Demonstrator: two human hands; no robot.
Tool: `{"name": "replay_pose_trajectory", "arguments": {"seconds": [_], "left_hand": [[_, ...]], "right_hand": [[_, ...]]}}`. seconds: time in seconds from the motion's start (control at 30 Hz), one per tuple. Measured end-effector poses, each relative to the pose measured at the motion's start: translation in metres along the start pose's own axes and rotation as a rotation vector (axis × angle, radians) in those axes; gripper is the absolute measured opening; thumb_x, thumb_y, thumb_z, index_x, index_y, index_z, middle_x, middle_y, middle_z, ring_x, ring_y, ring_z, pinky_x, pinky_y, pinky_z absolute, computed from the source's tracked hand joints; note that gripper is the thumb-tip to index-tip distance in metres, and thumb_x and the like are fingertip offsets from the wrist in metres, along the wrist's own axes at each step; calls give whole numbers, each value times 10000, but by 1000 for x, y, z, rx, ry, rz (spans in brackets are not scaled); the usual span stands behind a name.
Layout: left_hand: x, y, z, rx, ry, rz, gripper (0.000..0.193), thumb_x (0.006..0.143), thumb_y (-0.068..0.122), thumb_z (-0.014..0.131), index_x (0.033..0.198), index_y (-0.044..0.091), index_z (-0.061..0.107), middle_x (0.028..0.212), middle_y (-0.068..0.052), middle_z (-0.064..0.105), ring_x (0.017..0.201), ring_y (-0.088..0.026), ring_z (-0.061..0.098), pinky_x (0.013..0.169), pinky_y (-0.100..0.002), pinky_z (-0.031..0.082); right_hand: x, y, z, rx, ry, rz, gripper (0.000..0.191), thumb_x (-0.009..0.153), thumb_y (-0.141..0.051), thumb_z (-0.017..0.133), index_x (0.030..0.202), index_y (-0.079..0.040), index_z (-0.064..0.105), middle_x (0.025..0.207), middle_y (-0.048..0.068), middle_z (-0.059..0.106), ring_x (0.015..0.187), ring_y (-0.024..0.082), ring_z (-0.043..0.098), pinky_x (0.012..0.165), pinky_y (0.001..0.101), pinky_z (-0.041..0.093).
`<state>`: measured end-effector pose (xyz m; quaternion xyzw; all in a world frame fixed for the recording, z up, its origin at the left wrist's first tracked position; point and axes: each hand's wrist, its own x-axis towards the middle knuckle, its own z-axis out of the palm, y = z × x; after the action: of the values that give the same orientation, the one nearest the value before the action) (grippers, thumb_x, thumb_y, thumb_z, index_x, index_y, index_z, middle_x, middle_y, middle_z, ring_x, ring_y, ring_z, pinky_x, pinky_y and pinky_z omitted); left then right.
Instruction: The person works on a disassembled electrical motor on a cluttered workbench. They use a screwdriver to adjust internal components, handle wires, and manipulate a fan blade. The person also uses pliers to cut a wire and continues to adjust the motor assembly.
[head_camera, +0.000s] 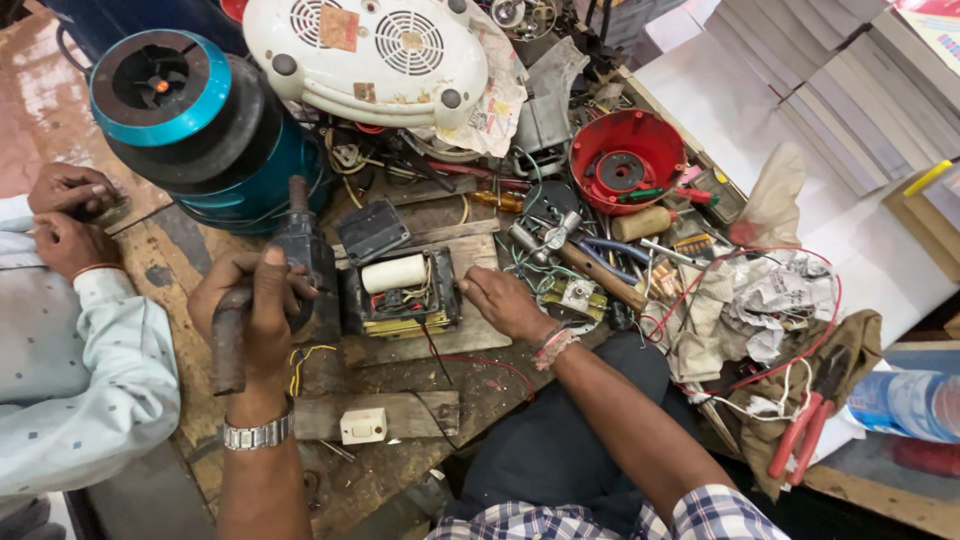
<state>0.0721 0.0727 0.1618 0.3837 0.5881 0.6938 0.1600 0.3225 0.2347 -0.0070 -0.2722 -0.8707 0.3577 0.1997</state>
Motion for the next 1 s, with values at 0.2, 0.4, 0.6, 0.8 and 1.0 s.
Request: {"name": "replay_pose_trajectory", "arguments": {"seconds": [0.2, 0.4, 0.6, 0.8, 1.0], "left_hand": [[3, -4, -1, -15, 8, -21, 288, 1094, 170, 685, 889, -3, 581, 679, -55, 575, 629, -150, 623, 660, -274, 522], [3, -6, -3, -45, -24, -5, 282, 1092, 160, 689, 890, -1, 574, 675, -55, 564, 623, -144, 605, 653, -274, 517], [5, -7, -2, -11, -17, 29, 288, 1102, 161, 694, 897, -5, 579, 693, -72, 580, 607, -139, 618, 669, -278, 521], [6, -9, -1, -24, -18, 26, 293, 1096, 182, 695, 902, -4, 580, 784, -113, 661, 645, -140, 634, 661, -271, 523], [4, -8, -3, -24, -17, -1, 298, 1087, 190, 711, 897, 1, 581, 758, -104, 641, 656, -146, 625, 654, -264, 498]], "right_hand": [[7, 8, 18, 755, -68, 459, 430, 1148, -329, 510, 790, -90, 507, 613, 18, 460, 496, 175, 411, 468, 347, 314], [6, -17, -16, 664, -222, 733, 388, 1017, -431, 524, 854, -107, 663, 627, 13, 675, 453, 103, 544, 415, 262, 409], [-35, -37, -104, 253, 230, 443, 315, 983, -339, 672, 990, -30, 728, 738, 49, 735, 615, 153, 710, 550, 316, 542], [-33, -9, -156, -623, 241, 205, 305, 839, -288, 756, 1079, -103, 783, 989, 164, 707, 872, 363, 677, 769, 475, 535], [-32, 18, -143, -548, 78, 123, 310, 945, -314, 698, 1147, -84, 750, 1000, 179, 662, 893, 390, 657, 788, 489, 525]]}}
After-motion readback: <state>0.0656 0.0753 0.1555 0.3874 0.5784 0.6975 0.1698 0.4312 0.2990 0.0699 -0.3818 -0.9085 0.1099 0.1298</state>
